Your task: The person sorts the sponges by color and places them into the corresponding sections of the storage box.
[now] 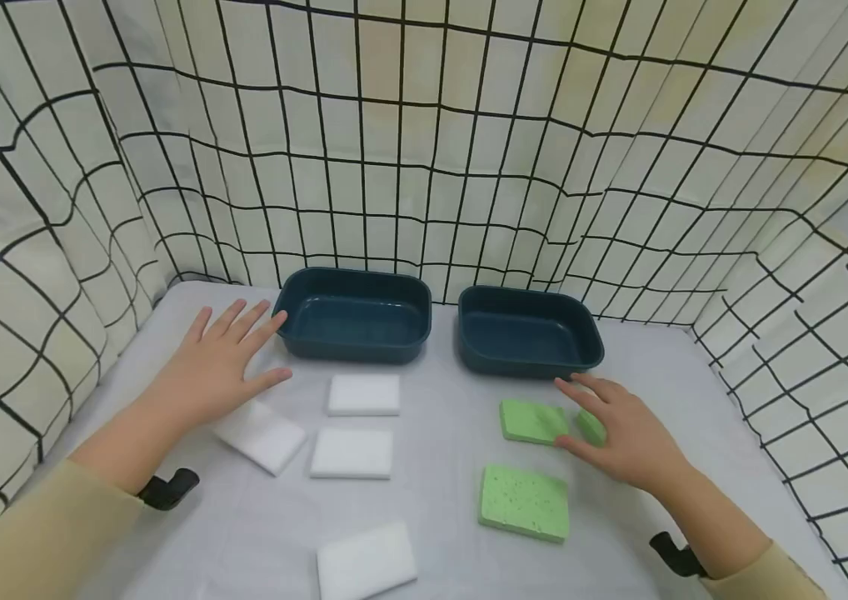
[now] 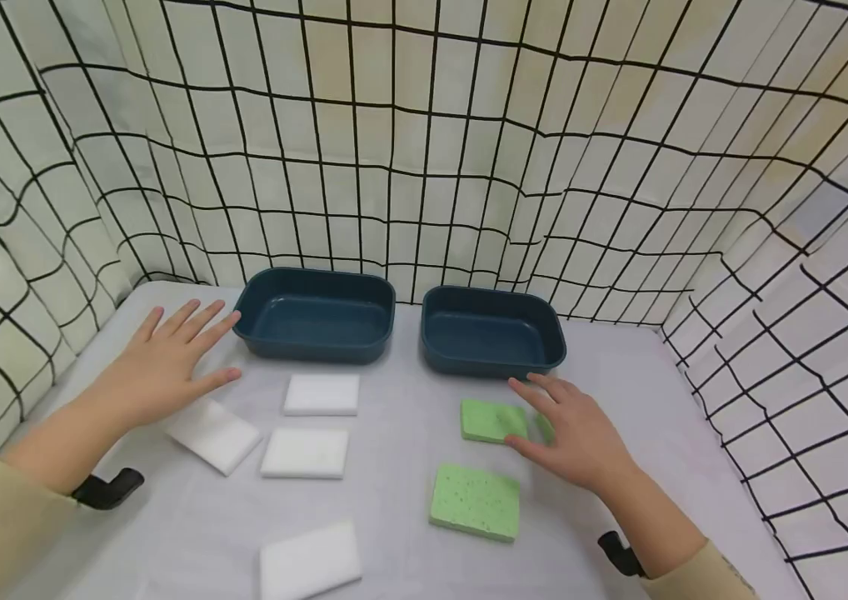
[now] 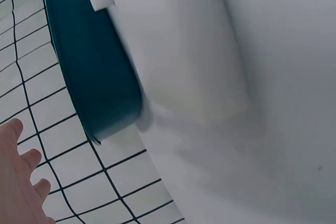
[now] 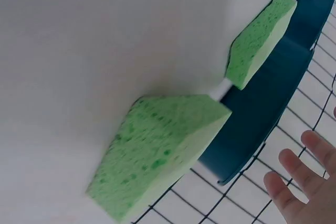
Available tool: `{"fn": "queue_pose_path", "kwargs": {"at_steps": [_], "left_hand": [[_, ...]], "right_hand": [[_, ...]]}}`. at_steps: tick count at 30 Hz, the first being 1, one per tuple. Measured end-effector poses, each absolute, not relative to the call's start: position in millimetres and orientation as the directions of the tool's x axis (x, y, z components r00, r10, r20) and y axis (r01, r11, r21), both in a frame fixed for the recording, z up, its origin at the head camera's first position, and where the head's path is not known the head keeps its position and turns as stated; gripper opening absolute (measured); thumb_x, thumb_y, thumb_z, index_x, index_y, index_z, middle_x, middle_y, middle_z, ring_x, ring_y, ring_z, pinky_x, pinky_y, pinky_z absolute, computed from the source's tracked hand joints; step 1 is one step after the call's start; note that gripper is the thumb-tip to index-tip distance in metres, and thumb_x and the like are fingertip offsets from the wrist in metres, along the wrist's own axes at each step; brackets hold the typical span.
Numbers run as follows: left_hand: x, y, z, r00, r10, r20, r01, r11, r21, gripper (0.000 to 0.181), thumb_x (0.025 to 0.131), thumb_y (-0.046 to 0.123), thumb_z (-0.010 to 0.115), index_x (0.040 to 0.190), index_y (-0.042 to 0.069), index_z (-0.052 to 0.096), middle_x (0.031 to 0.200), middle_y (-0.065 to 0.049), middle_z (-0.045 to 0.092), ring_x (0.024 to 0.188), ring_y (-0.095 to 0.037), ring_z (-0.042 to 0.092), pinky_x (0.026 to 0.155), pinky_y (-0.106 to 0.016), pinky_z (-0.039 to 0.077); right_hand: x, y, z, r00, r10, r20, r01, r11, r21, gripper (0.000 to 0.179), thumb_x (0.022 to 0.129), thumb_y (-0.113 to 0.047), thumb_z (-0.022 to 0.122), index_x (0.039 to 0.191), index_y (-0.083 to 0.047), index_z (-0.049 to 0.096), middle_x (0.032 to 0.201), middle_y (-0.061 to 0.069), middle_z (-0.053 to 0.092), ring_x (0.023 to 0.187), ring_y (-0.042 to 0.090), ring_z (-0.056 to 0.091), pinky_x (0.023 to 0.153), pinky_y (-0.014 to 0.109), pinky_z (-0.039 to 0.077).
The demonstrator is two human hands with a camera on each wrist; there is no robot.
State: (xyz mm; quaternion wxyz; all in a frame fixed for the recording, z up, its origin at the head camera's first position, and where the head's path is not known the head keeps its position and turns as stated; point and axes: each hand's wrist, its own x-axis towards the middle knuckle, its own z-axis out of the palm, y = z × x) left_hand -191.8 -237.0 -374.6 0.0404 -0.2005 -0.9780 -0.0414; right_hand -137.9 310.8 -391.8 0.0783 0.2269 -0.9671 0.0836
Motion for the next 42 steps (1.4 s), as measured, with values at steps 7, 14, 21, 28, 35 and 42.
{"fn": "queue_pose_path", "kwargs": {"at_steps": [7,14,21,28,35,42], "left_hand": [[-211.0,-248.9,-371.2,-0.935,0.348,0.066,0.353,0.932,0.081,0.090,0.095,0.072,0.038,0.161,0.016,0.013,0.165,-0.016,0.011,0.149,-0.043,0.004,0.115,-0.061,-0.013],[-233.0,-258.3,-371.4,-0.947,0.322,0.023,0.322,0.941,0.106,0.091,0.095,0.072,0.037,0.161,0.015,0.012,0.164,-0.021,0.010,0.147,-0.048,0.003,0.113,-0.064,-0.014],[-249.5,-267.8,-378.5,-0.953,0.300,-0.035,0.296,0.950,0.097,0.092,0.095,0.075,0.031,0.161,0.013,0.011,0.162,-0.025,0.011,0.146,-0.051,0.003,0.112,-0.067,-0.012],[-264.0,-270.6,-378.4,-0.952,0.301,-0.062,0.294,0.951,0.097,0.092,0.095,0.075,0.029,0.160,0.012,0.012,0.160,-0.028,0.013,0.145,-0.053,0.005,0.112,-0.068,-0.010],[-276.5,-262.8,-385.2,-0.945,0.313,-0.096,0.303,0.947,0.104,0.096,0.093,0.078,0.028,0.160,0.011,0.015,0.160,-0.028,0.013,0.145,-0.052,0.005,0.111,-0.070,-0.008],[-282.8,-258.4,-392.2,-0.946,0.304,-0.110,0.293,0.951,0.102,0.098,0.092,0.080,0.027,0.160,0.010,0.017,0.160,-0.028,0.013,0.145,-0.052,0.006,0.111,-0.070,-0.008]], "right_hand": [[-133.0,330.5,-393.9,-0.938,-0.325,0.121,-0.343,0.921,-0.184,0.068,0.089,-0.062,0.063,0.148,-0.030,0.049,0.140,0.009,0.053,0.127,0.036,0.049,0.098,0.059,0.043],[-127.4,356.6,-399.6,-0.971,-0.234,0.053,-0.240,0.946,-0.218,0.067,0.091,-0.056,0.064,0.149,-0.028,0.048,0.138,0.011,0.051,0.126,0.037,0.048,0.096,0.061,0.044],[-125.1,378.0,-403.3,-0.985,-0.166,-0.045,-0.148,0.952,-0.268,0.070,0.094,-0.058,0.057,0.152,-0.023,0.042,0.142,0.017,0.047,0.128,0.043,0.047,0.094,0.066,0.043],[-124.3,388.9,-407.5,-0.984,-0.136,-0.112,-0.098,0.951,-0.294,0.077,0.092,-0.063,0.058,0.153,-0.020,0.040,0.141,0.019,0.049,0.120,0.043,0.053,0.088,0.063,0.047],[-126.1,392.6,-413.4,-0.980,-0.131,-0.151,-0.085,0.956,-0.280,0.085,0.086,-0.068,0.062,0.153,-0.021,0.041,0.139,0.021,0.050,0.123,0.045,0.051,0.089,0.062,0.047],[-127.4,389.2,-414.8,-0.973,-0.121,-0.198,-0.068,0.964,-0.257,0.091,0.080,-0.070,0.066,0.152,-0.019,0.042,0.132,0.020,0.053,0.116,0.039,0.055,0.087,0.057,0.049]]}}
